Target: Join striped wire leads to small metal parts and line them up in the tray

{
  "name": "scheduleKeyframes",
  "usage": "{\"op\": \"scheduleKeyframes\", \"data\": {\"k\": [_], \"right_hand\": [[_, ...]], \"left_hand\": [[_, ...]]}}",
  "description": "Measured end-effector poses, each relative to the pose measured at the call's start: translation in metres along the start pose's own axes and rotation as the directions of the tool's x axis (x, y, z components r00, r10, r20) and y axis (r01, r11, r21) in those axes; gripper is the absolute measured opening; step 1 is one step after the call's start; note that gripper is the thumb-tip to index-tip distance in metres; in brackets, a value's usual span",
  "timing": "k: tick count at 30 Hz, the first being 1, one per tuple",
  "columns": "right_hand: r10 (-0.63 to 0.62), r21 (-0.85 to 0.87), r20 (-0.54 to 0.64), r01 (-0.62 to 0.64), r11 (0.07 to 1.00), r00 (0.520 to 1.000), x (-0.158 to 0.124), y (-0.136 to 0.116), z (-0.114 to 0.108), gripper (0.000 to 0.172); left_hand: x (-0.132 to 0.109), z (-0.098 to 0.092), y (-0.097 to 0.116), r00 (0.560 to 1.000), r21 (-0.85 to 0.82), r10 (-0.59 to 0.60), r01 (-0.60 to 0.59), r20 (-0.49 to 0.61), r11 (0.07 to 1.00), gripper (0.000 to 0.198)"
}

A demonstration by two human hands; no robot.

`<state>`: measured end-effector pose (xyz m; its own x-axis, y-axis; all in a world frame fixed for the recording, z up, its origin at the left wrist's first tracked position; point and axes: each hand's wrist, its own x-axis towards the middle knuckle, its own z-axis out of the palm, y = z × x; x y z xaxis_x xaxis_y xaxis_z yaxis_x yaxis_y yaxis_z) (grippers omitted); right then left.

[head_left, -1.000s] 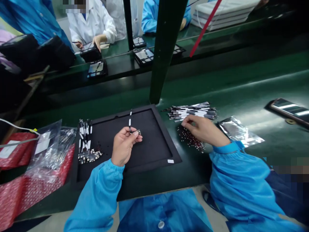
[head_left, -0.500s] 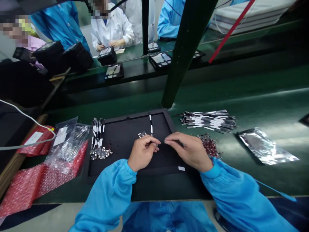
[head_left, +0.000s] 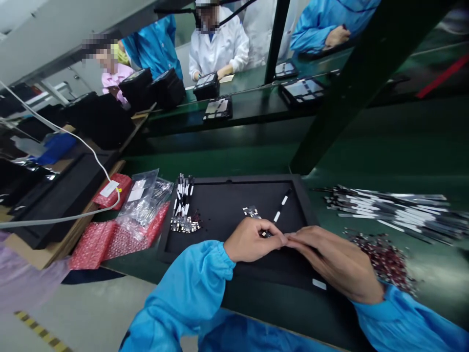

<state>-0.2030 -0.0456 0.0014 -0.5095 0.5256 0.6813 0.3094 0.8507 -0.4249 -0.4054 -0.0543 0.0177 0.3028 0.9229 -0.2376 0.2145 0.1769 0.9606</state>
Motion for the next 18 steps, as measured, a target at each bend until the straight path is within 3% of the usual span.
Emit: {"op": "scheduleKeyframes", "data": {"k": [5, 14, 18], "right_hand": [[0.007, 0.004, -0.008, -0.007, 1.0, 1.0, 0.0, -0.001, 0.002, 0.02], [0.318, 0.277, 0.013, -0.309, 0.91, 0.948, 0.002, -0.001, 0.009, 0.007], [0.427, 0.313, 0.019, -0.411, 0.856, 0.904, 0.006, 0.0, 0.009, 0.007]], "left_hand": [[-0.002, 0.001, 0.0, 0.997, 0.084, 0.062, -0.057, -0.047, 0.995, 0.018], [0.0, -0.002, 0.01, 0.975, 0.123, 0.197, -0.184, -0.101, 0.975, 0.016], [0.004, -0.003, 0.01, 0.984, 0.02, 0.156, -0.155, -0.089, 0.988, 0.016]]}}
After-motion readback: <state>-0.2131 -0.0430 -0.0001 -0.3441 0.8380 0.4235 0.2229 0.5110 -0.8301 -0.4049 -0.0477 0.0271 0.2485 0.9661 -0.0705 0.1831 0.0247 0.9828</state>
